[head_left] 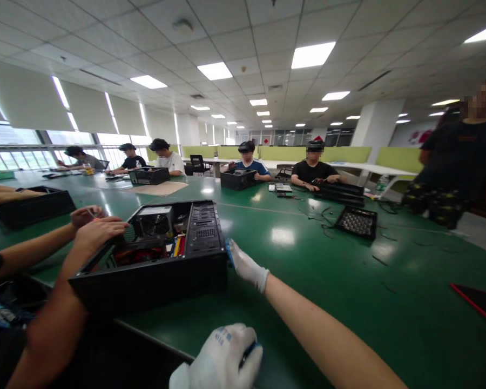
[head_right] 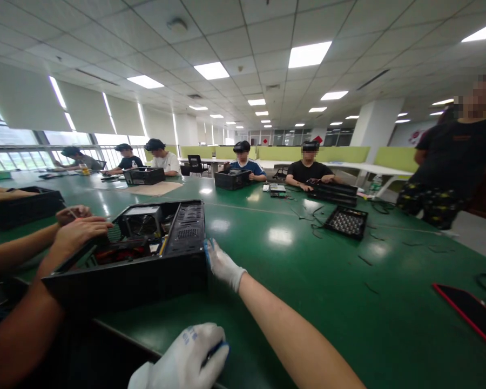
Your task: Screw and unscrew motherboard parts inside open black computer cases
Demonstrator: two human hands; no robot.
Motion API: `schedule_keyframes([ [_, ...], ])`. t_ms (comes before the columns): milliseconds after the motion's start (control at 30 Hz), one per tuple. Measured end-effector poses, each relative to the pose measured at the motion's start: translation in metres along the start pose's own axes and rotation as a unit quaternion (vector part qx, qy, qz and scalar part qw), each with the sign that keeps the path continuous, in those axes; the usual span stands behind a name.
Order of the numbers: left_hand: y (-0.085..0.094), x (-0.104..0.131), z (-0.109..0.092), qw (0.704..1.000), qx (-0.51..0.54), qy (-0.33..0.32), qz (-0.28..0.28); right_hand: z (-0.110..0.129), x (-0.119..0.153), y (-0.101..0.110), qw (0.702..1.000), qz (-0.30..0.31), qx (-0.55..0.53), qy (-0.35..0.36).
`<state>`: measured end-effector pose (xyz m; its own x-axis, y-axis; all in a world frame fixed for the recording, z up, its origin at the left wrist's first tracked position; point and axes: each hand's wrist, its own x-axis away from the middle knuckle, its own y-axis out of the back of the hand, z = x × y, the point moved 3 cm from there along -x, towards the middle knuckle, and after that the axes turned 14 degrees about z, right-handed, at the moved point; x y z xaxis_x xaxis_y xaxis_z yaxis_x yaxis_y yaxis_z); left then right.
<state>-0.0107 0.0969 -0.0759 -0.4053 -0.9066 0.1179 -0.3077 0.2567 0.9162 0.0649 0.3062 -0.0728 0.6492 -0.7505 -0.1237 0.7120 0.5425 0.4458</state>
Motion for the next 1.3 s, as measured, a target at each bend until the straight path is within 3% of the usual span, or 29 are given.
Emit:
schedule_keyframes([
  [133, -0.036, -0.003, 0.015, 0.995, 0.052, 0.076, -0.024, -0.025, 0.046, 0.002, 0.997, 0.012, 0.044, -0.061],
  [200, -0.045, -0.009, 0.018, 0.995, 0.069, 0.067, -0.013, -0.036, 0.07, 0.013, 0.995, 0.003, 0.064, -0.08],
  [433, -0.044, -0.035, 0.002, 0.997, 0.069, -0.021, 0.005, -0.068, 0.145, 0.072, 0.98, -0.09, 0.129, -0.12],
  [533, -0.047, -0.047, -0.004, 0.997, 0.068, -0.036, -0.004, -0.08, 0.169, 0.087, 0.971, -0.12, 0.161, -0.126],
  [667, -0.052, -0.06, -0.01, 0.997, 0.058, -0.053, -0.007, -0.097, 0.185, 0.089, 0.959, -0.155, 0.2, -0.129],
  [900, -0.054, -0.066, -0.013, 0.994, 0.075, -0.071, -0.029, -0.106, 0.187, 0.086, 0.953, -0.17, 0.225, -0.113],
  [1100, -0.031, -0.075, -0.006, 0.985, 0.102, -0.094, -0.102, -0.109, 0.187, 0.088, 0.951, -0.181, 0.228, -0.107],
  [1300, 0.025, -0.116, -0.001, 0.982, 0.037, -0.07, -0.171, -0.111, 0.188, 0.085, 0.95, -0.184, 0.236, -0.091],
])
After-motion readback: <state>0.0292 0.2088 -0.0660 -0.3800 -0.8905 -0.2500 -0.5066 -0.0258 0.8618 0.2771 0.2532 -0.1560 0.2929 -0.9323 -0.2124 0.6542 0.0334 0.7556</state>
